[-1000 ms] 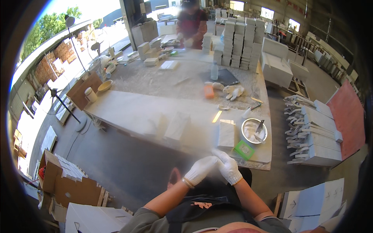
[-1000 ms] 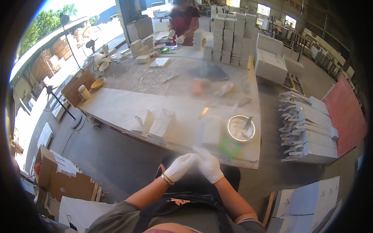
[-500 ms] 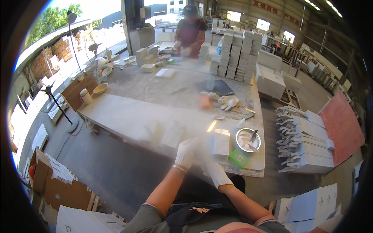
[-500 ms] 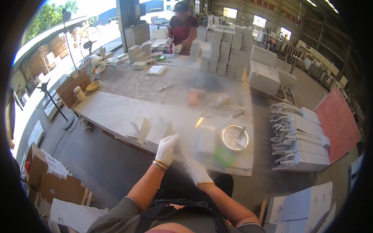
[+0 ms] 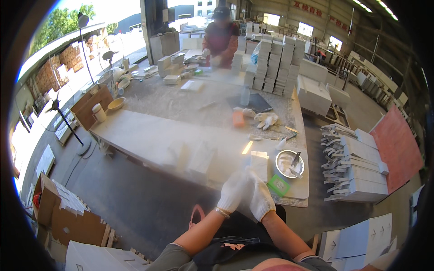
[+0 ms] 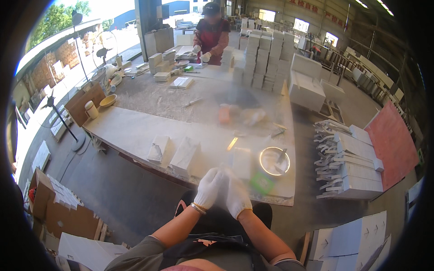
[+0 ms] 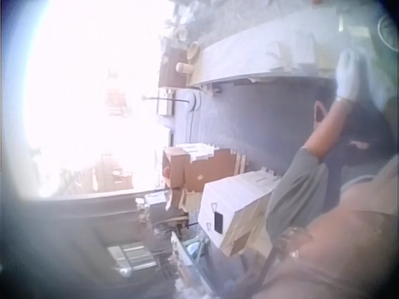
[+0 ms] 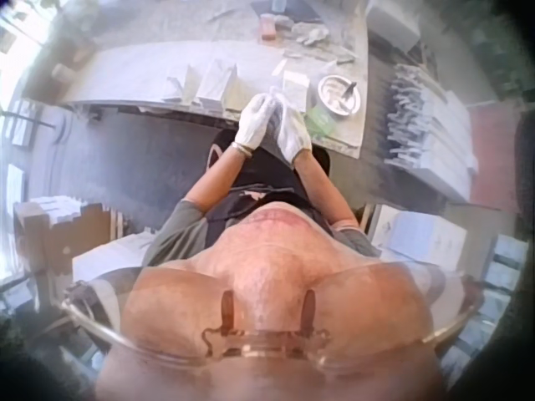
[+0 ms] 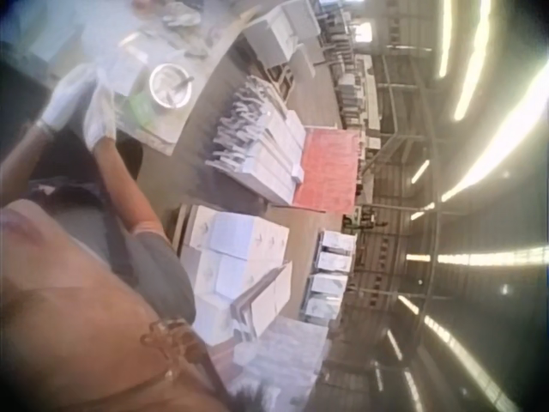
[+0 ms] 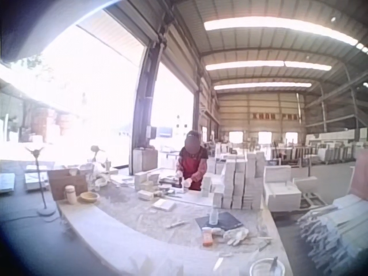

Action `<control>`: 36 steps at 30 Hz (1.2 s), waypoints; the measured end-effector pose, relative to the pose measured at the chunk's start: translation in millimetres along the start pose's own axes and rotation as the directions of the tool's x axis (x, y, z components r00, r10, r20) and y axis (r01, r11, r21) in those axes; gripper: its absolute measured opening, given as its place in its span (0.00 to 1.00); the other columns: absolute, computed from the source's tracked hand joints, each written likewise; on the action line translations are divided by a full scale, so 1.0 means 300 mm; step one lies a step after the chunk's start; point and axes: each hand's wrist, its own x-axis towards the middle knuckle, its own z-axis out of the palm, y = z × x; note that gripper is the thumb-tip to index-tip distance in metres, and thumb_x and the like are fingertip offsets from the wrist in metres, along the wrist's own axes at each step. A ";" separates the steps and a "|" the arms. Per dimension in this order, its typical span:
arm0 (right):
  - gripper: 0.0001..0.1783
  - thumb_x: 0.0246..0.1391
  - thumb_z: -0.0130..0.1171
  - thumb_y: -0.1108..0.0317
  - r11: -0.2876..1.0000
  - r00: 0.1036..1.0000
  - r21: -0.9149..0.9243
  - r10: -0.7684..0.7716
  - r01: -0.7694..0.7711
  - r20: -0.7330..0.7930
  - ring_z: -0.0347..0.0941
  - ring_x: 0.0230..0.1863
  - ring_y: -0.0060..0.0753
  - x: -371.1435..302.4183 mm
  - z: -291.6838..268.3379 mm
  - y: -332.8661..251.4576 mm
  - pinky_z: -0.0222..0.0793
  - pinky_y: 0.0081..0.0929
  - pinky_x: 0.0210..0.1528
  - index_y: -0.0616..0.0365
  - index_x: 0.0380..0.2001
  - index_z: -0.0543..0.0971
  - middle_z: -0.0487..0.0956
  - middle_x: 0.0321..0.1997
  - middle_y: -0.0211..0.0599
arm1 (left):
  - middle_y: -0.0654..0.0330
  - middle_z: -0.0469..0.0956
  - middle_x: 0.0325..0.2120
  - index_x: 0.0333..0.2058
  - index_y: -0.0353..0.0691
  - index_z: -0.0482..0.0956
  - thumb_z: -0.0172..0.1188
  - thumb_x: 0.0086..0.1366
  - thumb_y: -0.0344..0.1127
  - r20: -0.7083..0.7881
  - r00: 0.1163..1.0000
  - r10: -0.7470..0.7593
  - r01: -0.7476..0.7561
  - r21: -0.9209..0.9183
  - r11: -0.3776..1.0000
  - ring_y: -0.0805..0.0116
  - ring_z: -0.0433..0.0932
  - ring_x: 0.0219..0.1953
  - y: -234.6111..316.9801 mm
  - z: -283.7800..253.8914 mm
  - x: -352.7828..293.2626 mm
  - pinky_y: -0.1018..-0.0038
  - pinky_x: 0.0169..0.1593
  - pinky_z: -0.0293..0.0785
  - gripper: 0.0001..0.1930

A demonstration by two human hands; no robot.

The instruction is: The person repeatedly picks up small rectangular tiles, applies a white paste from a can using a small spatula, and places them on the table. The person also uses a green sponge to wipe the tile edges.

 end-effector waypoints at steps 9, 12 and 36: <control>0.21 0.73 0.54 0.56 0.954 0.938 -0.248 -0.079 0.170 0.339 0.71 0.59 0.28 -0.008 -0.049 -0.021 0.67 0.31 0.63 0.51 0.63 0.73 0.74 0.59 0.30 | 0.68 0.78 0.26 0.42 0.36 0.84 0.61 0.74 0.43 -0.211 0.976 0.057 -0.116 -0.282 0.952 0.81 0.74 0.28 0.191 -0.159 0.189 0.80 0.31 0.70 0.14; 0.24 0.74 0.53 0.56 0.947 0.931 -0.236 -0.129 0.218 0.343 0.70 0.63 0.34 -0.034 -0.077 -0.038 0.65 0.35 0.67 0.52 0.67 0.70 0.72 0.64 0.33 | 0.67 0.77 0.24 0.42 0.37 0.84 0.61 0.75 0.45 -0.180 0.979 -0.095 0.008 -0.432 0.902 0.80 0.73 0.26 0.281 -0.275 0.257 0.80 0.29 0.68 0.15; 0.13 0.72 0.52 0.70 0.848 0.826 -0.145 -0.436 0.510 0.357 0.72 0.54 0.26 0.103 -0.047 -0.085 0.69 0.26 0.58 0.57 0.56 0.76 0.74 0.51 0.32 | 0.68 0.77 0.26 0.42 0.35 0.85 0.63 0.73 0.40 0.016 0.980 0.199 -0.194 -0.170 0.966 0.80 0.72 0.26 0.072 -0.081 0.130 0.78 0.30 0.70 0.13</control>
